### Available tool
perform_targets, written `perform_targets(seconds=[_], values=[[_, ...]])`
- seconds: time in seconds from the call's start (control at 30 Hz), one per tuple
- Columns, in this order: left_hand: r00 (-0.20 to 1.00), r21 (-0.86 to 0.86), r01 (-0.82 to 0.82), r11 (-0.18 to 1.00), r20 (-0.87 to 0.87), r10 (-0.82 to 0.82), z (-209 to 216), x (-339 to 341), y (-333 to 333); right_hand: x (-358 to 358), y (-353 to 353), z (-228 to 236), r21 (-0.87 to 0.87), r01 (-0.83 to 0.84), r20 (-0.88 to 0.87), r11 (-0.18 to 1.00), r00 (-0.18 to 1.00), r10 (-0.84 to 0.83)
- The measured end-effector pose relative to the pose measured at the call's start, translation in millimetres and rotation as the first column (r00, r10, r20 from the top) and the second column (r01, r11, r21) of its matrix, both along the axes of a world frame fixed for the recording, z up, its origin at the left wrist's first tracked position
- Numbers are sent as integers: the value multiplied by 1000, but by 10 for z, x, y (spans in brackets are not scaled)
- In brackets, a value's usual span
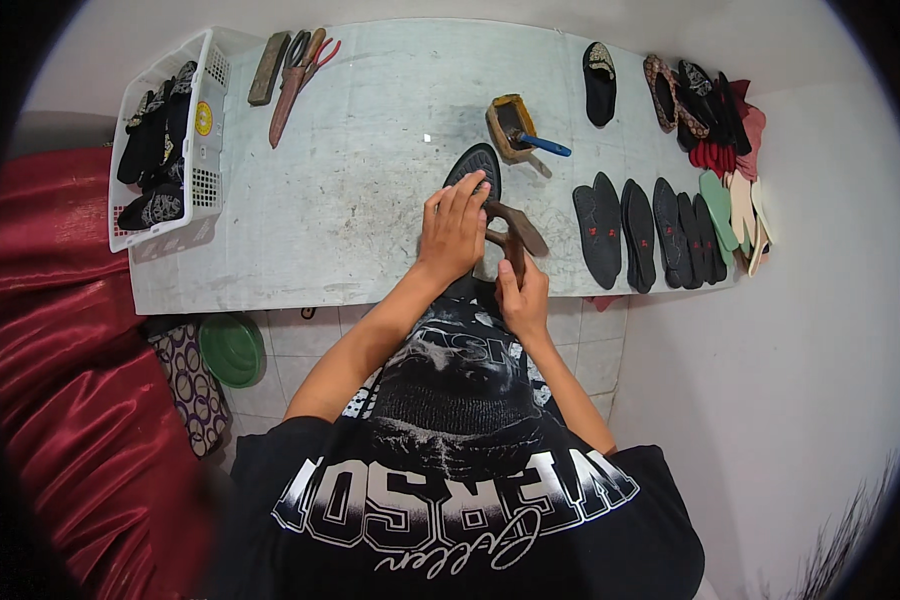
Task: Assembling and finishing a shoe by applying glue and hammering the sole and heel.
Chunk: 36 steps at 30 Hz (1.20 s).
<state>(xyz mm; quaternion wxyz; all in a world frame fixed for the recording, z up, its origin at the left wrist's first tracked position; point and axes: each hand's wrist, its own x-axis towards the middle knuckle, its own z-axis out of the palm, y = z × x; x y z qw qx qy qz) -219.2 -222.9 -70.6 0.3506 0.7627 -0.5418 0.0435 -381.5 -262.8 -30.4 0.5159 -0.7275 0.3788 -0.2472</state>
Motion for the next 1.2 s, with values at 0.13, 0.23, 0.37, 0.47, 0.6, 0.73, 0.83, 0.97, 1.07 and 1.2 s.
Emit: perform_targets(seconds=[0.13,0.23,0.37,0.47,0.6,0.73,0.83,0.97,1.07,1.2], values=[[1000,3,0,1000,7,0,11,-16,29,-17,39,-98,12,37,49,999,998,-38],[1000,0,-6,1000,5,6,7,-2,0,-10,-46,-99,93,25,16,995,1000,-27],[1000,-1,-6,1000,7,6,15,-5,14,-43,-54,-177,125,34,31,992,999,-38],[1000,1,-6,1000,-1,6,33,-5,-1,19,-91,-167,43,16,9,999,1000,-16],[1000,3,-8,1000,0,8,22,-7,22,93,-82,-75,41,19,39,999,999,-20],[1000,-4,-7,1000,6,7,16,-23,12,111,-133,-122,97,32,36,995,999,-36],[1000,-1,-15,1000,12,15,11,-17,22,105,-137,-130,125,61,64,990,996,-69],[1000,-27,0,1000,-8,0,-3,-24,14,161,-233,-64,112,24,36,993,999,-28],[1000,-20,1,1000,-7,-1,7,-14,4,132,-233,-205,114,54,90,992,994,-64],[1000,-21,-4,1000,-12,3,4,-23,6,217,-286,-104,50,27,53,998,998,-30]])
